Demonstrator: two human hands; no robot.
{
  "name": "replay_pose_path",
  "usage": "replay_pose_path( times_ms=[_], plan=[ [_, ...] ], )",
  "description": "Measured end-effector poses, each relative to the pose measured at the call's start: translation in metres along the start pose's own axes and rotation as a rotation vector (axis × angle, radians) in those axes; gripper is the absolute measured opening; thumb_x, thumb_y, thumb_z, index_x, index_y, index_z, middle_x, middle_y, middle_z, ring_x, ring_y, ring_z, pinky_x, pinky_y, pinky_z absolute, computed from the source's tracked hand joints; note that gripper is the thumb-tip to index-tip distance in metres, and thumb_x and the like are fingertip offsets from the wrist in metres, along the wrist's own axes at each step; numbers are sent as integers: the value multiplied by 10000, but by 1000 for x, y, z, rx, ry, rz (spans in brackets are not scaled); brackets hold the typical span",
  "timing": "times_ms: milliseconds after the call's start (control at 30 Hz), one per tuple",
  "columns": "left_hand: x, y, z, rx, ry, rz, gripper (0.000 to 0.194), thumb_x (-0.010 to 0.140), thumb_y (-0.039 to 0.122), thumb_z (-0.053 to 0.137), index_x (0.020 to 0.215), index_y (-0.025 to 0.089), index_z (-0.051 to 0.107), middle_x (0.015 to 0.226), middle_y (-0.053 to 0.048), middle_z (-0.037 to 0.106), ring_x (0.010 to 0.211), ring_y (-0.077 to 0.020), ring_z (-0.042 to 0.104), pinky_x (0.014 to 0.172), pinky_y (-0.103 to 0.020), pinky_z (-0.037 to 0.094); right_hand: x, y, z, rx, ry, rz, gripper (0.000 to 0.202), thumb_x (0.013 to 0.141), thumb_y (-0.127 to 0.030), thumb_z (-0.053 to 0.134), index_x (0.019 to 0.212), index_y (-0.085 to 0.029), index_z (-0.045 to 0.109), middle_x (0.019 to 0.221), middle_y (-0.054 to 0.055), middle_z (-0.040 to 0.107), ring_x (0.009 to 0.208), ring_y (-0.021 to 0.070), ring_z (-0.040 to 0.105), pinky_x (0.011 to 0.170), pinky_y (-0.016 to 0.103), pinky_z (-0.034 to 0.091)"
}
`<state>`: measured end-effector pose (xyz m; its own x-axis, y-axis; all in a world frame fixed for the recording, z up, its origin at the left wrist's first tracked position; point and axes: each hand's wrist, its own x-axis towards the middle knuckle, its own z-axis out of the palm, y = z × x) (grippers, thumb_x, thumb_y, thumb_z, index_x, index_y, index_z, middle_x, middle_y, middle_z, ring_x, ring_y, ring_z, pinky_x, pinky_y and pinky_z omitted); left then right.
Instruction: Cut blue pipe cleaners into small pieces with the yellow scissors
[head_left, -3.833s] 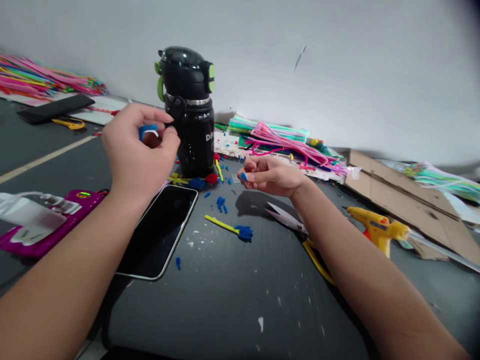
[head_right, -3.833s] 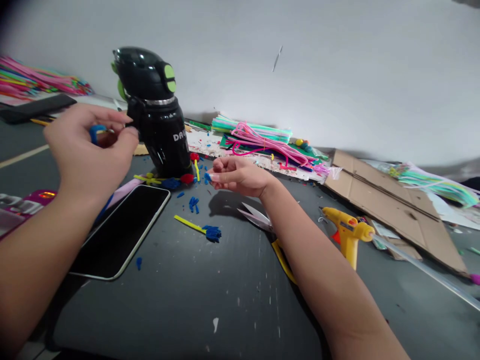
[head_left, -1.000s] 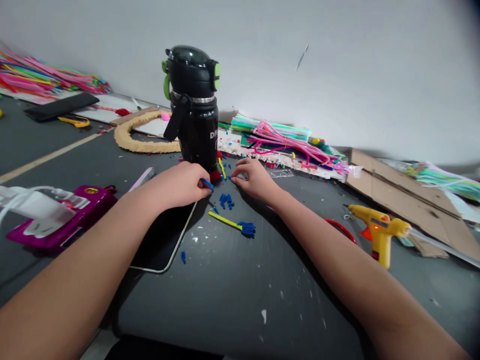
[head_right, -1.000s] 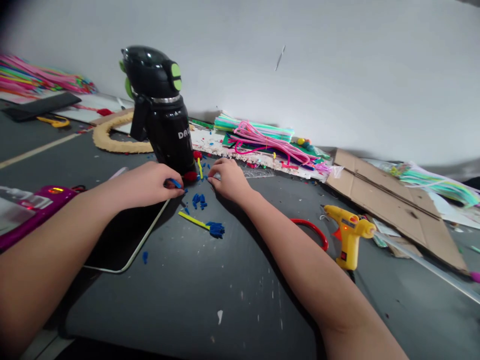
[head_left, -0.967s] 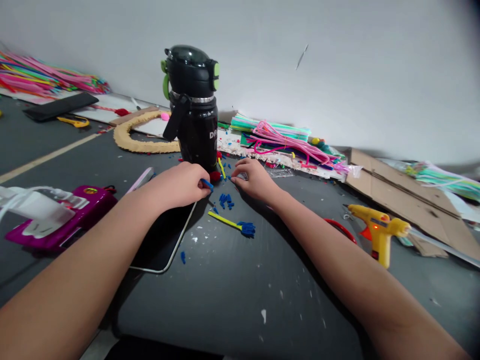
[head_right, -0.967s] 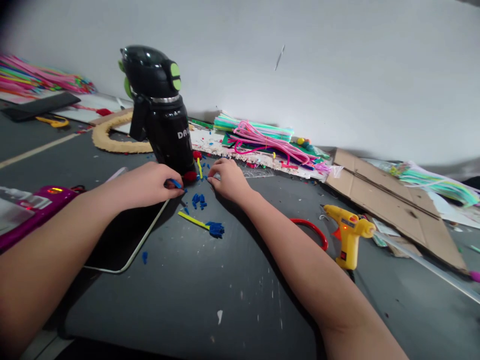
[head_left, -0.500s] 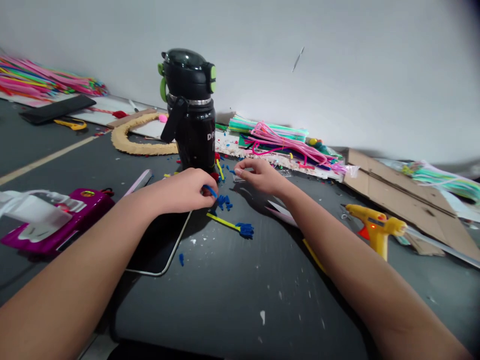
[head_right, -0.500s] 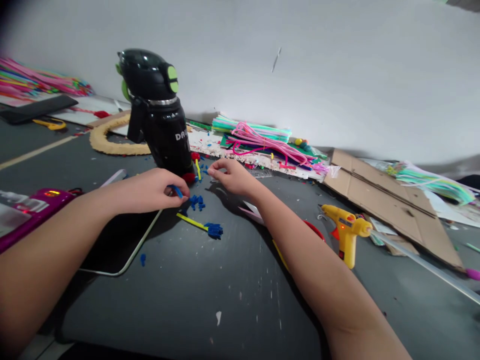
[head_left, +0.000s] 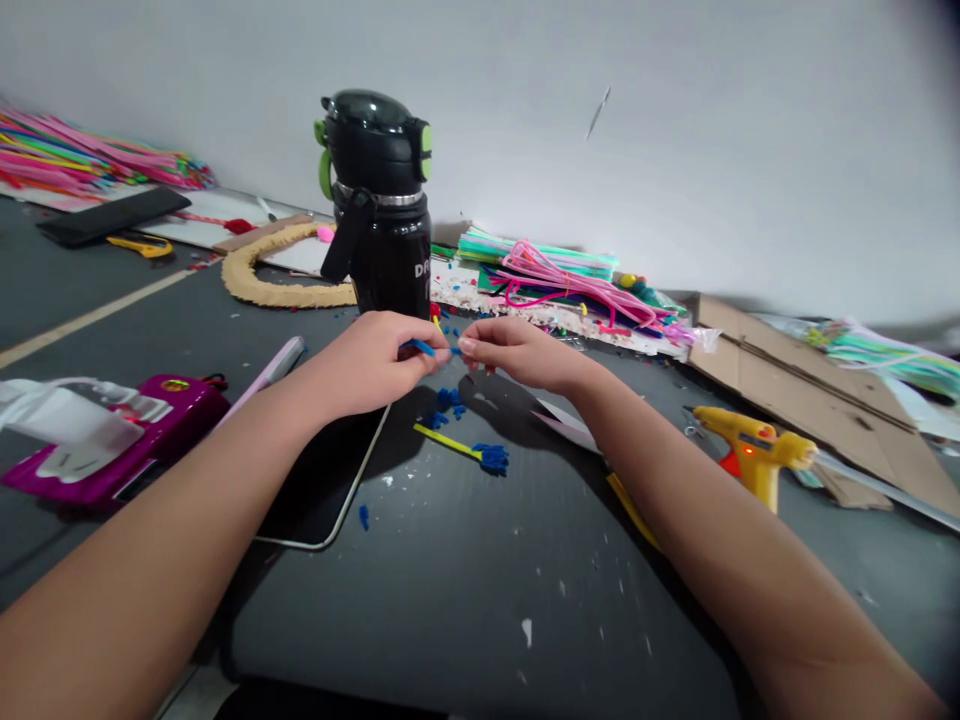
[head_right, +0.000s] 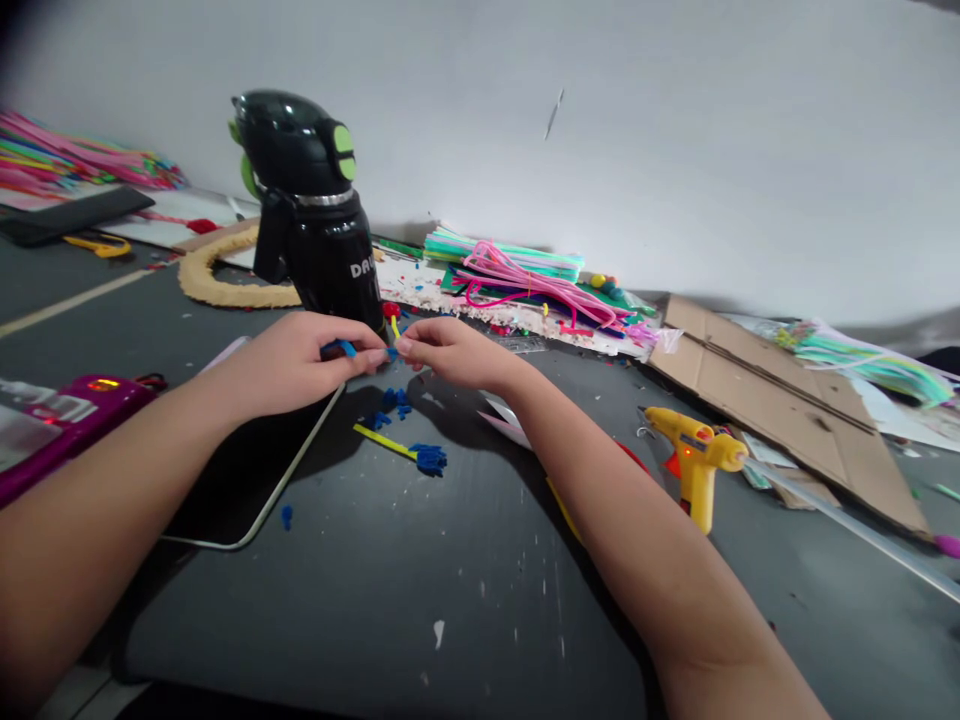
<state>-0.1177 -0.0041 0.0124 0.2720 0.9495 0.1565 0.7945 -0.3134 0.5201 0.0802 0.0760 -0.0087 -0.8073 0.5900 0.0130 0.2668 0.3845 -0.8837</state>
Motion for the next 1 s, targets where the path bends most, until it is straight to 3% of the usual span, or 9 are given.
replay_pose_path(
  times_ms=[200, 267, 333, 400, 600, 767, 1000],
  plan=[
    [2, 0, -3, -78, 28, -72, 271, 844, 380, 529, 825, 190, 721, 775, -10, 715, 737, -151, 620, 682, -249, 418, 2, 4, 0, 12, 224, -76, 326, 964, -414, 480, 764, -165, 549, 689, 5, 581, 614, 95, 520, 577, 227, 437],
    [2, 2, -3, -72, 32, -101, 287, 848, 395, 520, 798, 187, 712, 771, -16, 714, 733, -154, 614, 680, -255, 414, 1, 2, 1, 18, 238, -149, 263, 901, -421, 591, 916, -160, 616, 844, 30, 651, 707, 106, 574, 645, 238, 477],
    [2, 3, -4, -58, 35, -126, 309, 849, 417, 512, 770, 185, 700, 753, -22, 708, 724, -160, 605, 673, -263, 408, -1, 0, 3, 37, 207, -207, 385, 821, -405, 696, 1120, -173, 627, 1040, 61, 672, 835, 132, 614, 731, 263, 508],
    [1, 4, -4, -48, 42, -144, 331, 848, 441, 504, 754, 183, 689, 725, -27, 698, 707, -163, 594, 655, -269, 400, -2, -2, 7, 39, 177, -224, 478, 782, -396, 736, 1192, -174, 629, 1080, 74, 680, 895, 155, 629, 769, 282, 519],
    [0, 2, -5, -95, 29, -154, 327, 837, 449, 527, 714, 178, 662, 658, -18, 651, 628, -134, 535, 602, -266, 378, -1, -4, 17, -39, 213, -238, 312, 839, -400, 680, 1041, -165, 718, 915, 51, 713, 832, 163, 627, 731, 285, 496],
    [2, -2, -4, -358, -11, -181, 281, 829, 412, 550, 731, 163, 634, 660, -25, 627, 545, -95, 467, 530, -258, 346, -3, -8, 15, -128, 229, -224, 293, 902, -429, 587, 974, -169, 704, 783, 31, 666, 712, 136, 571, 665, 272, 449],
    [4, -2, -3, -489, -9, -287, 228, 813, 374, 559, 762, 158, 609, 619, -27, 554, 479, -68, 385, 459, -250, 271, -5, -17, 17, -317, 297, -283, 256, 946, -390, 498, 900, -172, 623, 826, 28, 623, 730, 132, 517, 665, 251, 410]
  ],
)
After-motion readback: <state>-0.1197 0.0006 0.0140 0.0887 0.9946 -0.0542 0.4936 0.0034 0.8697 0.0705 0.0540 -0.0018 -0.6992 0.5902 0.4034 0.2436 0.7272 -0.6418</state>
